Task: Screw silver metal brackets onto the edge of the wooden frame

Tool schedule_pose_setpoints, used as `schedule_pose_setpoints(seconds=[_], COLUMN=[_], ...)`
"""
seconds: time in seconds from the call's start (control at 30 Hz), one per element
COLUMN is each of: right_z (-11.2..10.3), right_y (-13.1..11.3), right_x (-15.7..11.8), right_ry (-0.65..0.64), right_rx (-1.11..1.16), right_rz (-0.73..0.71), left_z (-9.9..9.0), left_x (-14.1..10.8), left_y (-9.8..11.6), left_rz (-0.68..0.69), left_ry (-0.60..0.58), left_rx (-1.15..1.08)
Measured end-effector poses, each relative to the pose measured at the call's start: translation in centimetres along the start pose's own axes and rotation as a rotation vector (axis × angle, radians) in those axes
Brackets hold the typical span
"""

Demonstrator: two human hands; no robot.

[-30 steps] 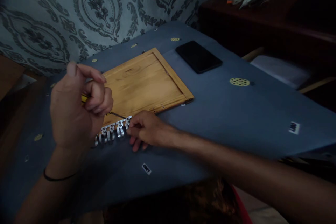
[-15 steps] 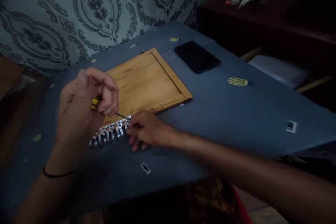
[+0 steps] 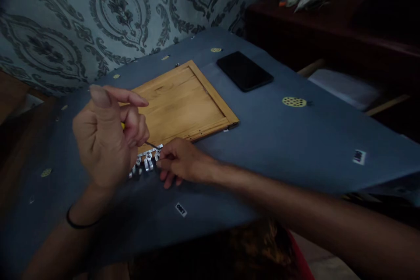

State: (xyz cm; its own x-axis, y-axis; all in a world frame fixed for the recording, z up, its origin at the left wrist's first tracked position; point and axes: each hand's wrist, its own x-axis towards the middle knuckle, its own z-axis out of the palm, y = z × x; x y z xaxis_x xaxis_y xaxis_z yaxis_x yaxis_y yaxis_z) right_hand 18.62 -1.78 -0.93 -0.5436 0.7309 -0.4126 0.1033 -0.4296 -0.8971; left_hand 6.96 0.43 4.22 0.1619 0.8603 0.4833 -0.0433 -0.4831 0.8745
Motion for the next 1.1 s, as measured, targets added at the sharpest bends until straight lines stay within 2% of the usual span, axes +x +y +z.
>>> schedule_pose_setpoints(seconds=[0.07,0.17,0.27,0.33,0.53,0.6,0.73,0.9,1.1], right_z=[0.0,0.1,0.2,0.1,0.1,0.1,0.1,0.0,0.2], right_y=[0.0,0.1,0.2,0.3,0.1,0.1,0.2,0.3,-0.3], right_x=[0.0,0.1,0.2,0.2,0.1,0.1,0.1,0.1,-0.1], right_ry=[0.007,0.010,0.009,0.003,0.004,0.002,0.013,0.001,0.028], right_rx=[-0.002,0.003,0.011,0.015,-0.003,0.000,0.011,0.014,0.000], right_rz=[0.002,0.011,0.005,-0.008,-0.005,-0.005,0.006,-0.008,0.032], left_z=[0.3,-0.3,-2.0,-3.3,-5.9,-6.2,-6.3,-6.2,-5.9], left_x=[-0.2,-0.2,0.0,0.1,0.8,1.2,1.4,1.2,1.1], left_y=[0.1,0.4,0.9,1.3,2.6,3.0,3.5,3.8,4.0], left_rz=[-0.012,-0.053,-0.096,-0.129,-0.023,0.028,0.077,0.064,0.080], left_ry=[0.044,-0.014,-0.216,-0.373,-0.728,-0.795,-0.778,-0.700,-0.702], left_rx=[0.017,-0.036,-0.044,0.037,0.361,0.463,0.629,0.732,0.785])
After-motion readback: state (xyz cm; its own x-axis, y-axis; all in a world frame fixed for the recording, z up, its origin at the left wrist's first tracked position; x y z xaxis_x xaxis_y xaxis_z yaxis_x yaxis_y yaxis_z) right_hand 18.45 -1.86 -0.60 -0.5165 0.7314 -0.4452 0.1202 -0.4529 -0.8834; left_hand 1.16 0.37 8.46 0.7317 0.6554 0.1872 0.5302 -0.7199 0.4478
